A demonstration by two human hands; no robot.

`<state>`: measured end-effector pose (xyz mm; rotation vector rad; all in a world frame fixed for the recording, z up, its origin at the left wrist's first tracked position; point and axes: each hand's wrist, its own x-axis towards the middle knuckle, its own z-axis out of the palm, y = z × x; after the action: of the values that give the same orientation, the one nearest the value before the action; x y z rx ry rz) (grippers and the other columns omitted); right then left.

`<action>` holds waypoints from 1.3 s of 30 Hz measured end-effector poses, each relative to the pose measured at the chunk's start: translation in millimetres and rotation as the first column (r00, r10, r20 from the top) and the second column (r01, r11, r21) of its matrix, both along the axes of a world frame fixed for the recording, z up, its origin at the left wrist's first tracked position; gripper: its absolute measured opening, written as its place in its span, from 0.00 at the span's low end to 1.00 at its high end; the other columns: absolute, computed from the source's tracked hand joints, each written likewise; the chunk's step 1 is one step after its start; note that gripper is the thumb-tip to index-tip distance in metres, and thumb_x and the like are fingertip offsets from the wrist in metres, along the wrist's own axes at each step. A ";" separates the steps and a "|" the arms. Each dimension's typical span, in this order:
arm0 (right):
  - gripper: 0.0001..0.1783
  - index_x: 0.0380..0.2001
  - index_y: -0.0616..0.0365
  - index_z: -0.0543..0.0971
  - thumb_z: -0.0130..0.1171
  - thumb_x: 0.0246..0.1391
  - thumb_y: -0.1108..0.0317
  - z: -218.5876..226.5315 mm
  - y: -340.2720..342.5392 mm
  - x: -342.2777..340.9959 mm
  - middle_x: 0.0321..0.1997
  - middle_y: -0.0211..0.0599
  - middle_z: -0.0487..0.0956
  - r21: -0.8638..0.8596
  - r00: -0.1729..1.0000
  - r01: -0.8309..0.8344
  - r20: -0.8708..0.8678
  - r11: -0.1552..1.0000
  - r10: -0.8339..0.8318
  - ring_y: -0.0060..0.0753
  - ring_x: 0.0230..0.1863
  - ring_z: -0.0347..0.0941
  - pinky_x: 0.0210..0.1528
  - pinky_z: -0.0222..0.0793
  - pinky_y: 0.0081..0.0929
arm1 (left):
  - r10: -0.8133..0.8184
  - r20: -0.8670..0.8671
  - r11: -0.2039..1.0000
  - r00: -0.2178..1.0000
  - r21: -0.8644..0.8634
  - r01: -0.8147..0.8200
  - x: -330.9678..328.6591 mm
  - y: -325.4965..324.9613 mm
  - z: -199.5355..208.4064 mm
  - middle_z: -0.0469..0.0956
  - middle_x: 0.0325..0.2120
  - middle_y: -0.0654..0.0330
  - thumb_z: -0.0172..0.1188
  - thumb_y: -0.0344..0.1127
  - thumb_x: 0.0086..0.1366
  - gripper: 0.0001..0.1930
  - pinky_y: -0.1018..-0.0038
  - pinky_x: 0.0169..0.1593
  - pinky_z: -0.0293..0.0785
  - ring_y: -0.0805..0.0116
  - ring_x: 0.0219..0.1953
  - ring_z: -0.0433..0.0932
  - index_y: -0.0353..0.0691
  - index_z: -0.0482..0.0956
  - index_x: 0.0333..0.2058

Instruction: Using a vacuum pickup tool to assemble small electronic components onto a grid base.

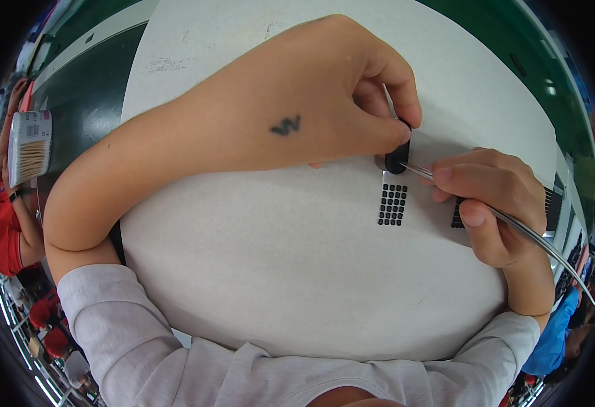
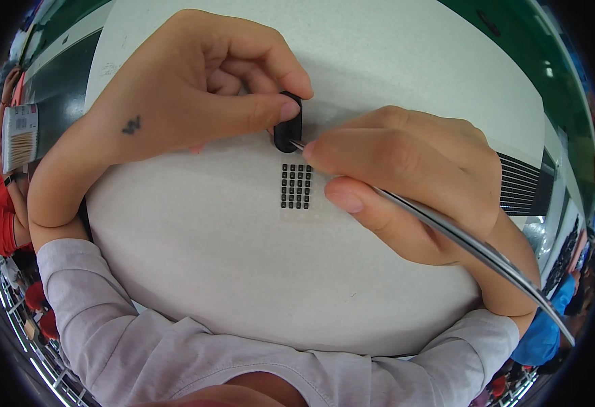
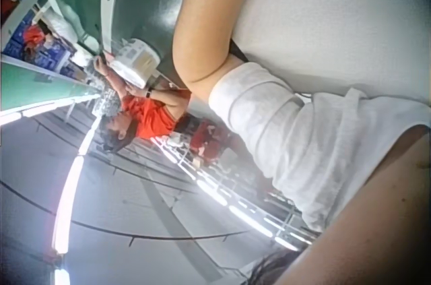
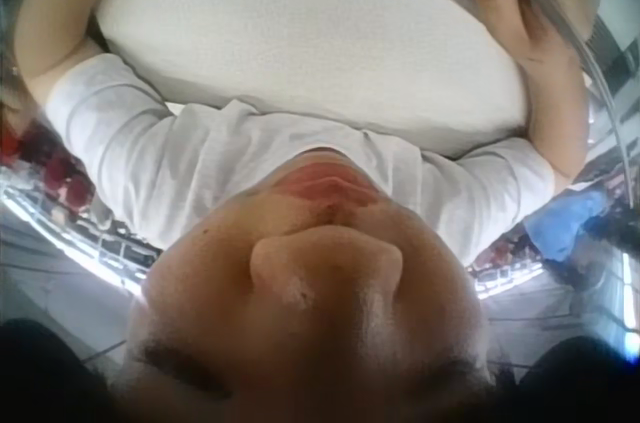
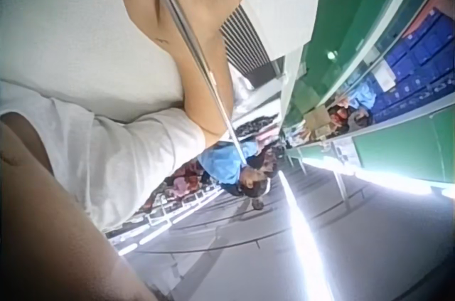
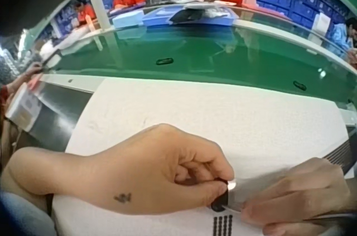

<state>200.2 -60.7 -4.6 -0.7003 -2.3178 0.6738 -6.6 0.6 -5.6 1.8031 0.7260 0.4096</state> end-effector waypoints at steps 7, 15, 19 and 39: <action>0.08 0.29 0.64 0.69 0.45 0.52 0.69 -2.4 0.1 -0.5 0.27 0.47 0.74 0.028 1.000 -0.016 0.005 0.999 0.016 0.31 0.20 0.71 0.21 0.68 0.22 | -0.004 0.039 0.998 0.999 0.063 0.001 1.1 0.4 -1.9 0.72 0.15 0.60 0.53 0.29 0.45 0.07 0.83 0.20 0.64 0.76 0.15 0.69 0.32 0.75 0.24; 0.08 0.30 0.64 0.69 0.45 0.52 0.69 -1.3 1.2 -0.9 0.25 0.45 0.75 0.103 0.999 -0.039 0.037 0.994 0.035 0.30 0.20 0.70 0.19 0.65 0.22 | 0.006 0.020 1.000 1.000 0.015 -0.007 2.0 -0.4 0.1 0.69 0.11 0.63 0.52 0.28 0.44 0.07 0.83 0.20 0.63 0.77 0.14 0.67 0.31 0.75 0.22; 0.08 0.29 0.63 0.70 0.45 0.52 0.69 0.4 -1.6 -1.6 0.25 0.44 0.75 0.106 0.999 -0.029 0.049 0.994 0.024 0.31 0.20 0.70 0.20 0.65 0.22 | -0.016 0.015 0.999 1.000 0.044 0.015 2.4 -1.6 0.4 0.69 0.11 0.63 0.52 0.28 0.44 0.06 0.83 0.20 0.63 0.78 0.14 0.67 0.31 0.75 0.22; 0.09 0.31 0.65 0.74 0.48 0.49 0.71 3.6 -1.9 8.9 0.29 0.42 0.76 -0.312 0.993 0.096 -0.035 0.945 -0.113 0.31 0.26 0.73 0.29 0.68 0.23 | -0.152 -0.084 0.980 0.985 -0.142 0.139 10.9 -1.2 12.9 0.70 0.22 0.69 0.55 0.25 0.51 0.10 0.90 0.16 0.55 0.89 0.16 0.63 0.38 0.73 0.34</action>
<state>209.1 -62.5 -0.9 -0.9276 -2.1307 1.0074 4.2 -0.6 7.3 1.7427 0.6658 0.1745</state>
